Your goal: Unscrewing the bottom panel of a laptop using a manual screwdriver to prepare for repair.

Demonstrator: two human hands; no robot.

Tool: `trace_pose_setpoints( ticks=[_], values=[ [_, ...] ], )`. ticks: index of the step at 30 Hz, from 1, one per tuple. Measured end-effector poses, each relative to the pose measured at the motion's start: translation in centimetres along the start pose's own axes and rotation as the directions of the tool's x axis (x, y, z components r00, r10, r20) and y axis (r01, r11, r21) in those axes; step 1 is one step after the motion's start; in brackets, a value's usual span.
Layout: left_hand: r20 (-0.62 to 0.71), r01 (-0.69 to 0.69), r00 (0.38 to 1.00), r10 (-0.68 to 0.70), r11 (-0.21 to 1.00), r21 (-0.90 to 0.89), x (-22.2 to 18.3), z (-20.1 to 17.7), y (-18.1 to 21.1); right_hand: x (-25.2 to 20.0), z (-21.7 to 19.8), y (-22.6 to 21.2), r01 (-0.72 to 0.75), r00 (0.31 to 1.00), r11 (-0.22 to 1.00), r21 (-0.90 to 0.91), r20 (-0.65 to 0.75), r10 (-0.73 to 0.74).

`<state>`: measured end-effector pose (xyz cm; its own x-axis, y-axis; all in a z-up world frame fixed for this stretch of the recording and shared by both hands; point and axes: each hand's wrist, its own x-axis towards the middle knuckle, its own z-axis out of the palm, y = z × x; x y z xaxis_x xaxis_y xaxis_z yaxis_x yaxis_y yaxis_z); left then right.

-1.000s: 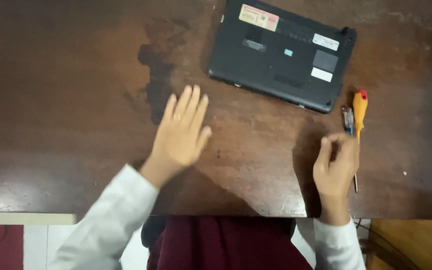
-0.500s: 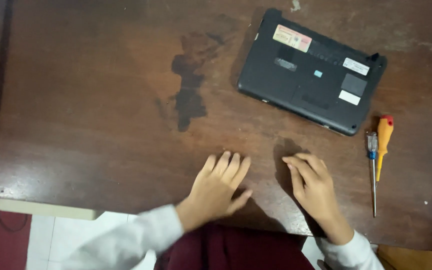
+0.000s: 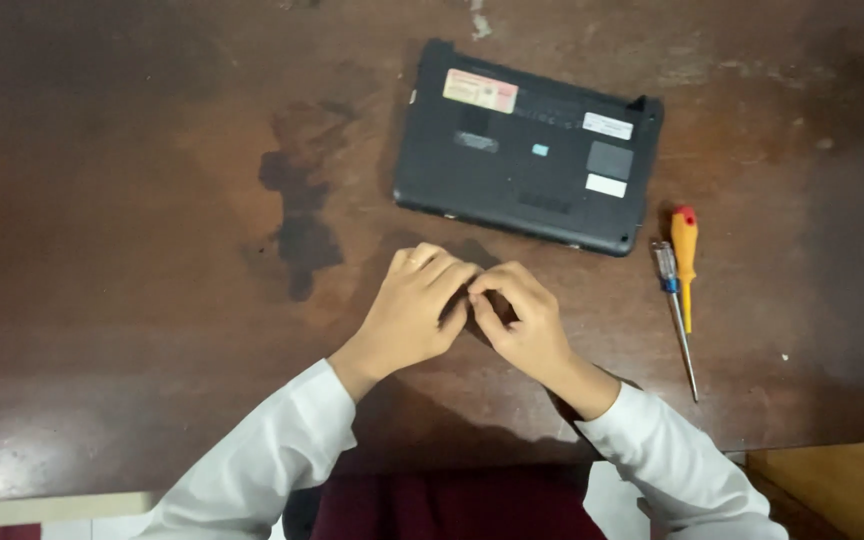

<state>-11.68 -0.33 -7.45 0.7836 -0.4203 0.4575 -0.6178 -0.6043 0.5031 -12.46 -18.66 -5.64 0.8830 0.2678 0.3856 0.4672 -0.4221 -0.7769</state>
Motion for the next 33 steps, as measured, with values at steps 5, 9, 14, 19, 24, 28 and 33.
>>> trace_pose_setpoints(
  ticks=[5, 9, 14, 19, 24, 28, 33],
  values=[
    [-0.06, -0.032, 0.998, 0.028, 0.997, -0.063, -0.3, -0.1, -0.1, 0.6, -1.0, -0.4, -0.158, 0.987, 0.98, 0.123, -0.004, 0.16],
    [-0.122, -0.06, 0.991, 0.056, 0.998, -0.024, 0.1, -0.3, 0.2, 1.0, -1.7, -0.2, -0.216, 0.976, 0.95, 0.225, 0.039, 0.213],
    [-0.159, -0.095, 0.984, 0.085, 0.994, -0.057, 0.2, -0.3, 0.5, 0.7, -2.4, 0.2, -0.224, 0.972, 0.943, 0.247, 0.132, 0.196],
    [-0.167, -0.067, 0.985, 0.046, 0.99, -0.12, 0.4, -0.7, -0.1, 0.9, -2.2, 0.2, -0.16, 0.976, 0.959, 0.232, 0.182, 0.119],
    [-0.137, 0.009, 0.989, -0.047, 0.964, -0.267, 0.5, -0.9, -0.2, 0.3, -2.0, 1.1, -0.095, 0.991, 0.991, 0.098, 0.107, 0.085],
    [-0.118, 0.101, 0.98, -0.162, 0.907, -0.409, 0.5, -1.3, -0.5, 1.4, -3.1, 0.5, -0.1, 0.995, 0.995, -0.01, -0.006, 0.1],
    [-0.112, 0.08, 0.983, -0.145, 0.89, -0.448, 0.8, -1.6, -0.5, 1.1, -5.4, 2.5, -0.129, 0.976, 0.985, -0.114, -0.189, 0.106]
  ],
)
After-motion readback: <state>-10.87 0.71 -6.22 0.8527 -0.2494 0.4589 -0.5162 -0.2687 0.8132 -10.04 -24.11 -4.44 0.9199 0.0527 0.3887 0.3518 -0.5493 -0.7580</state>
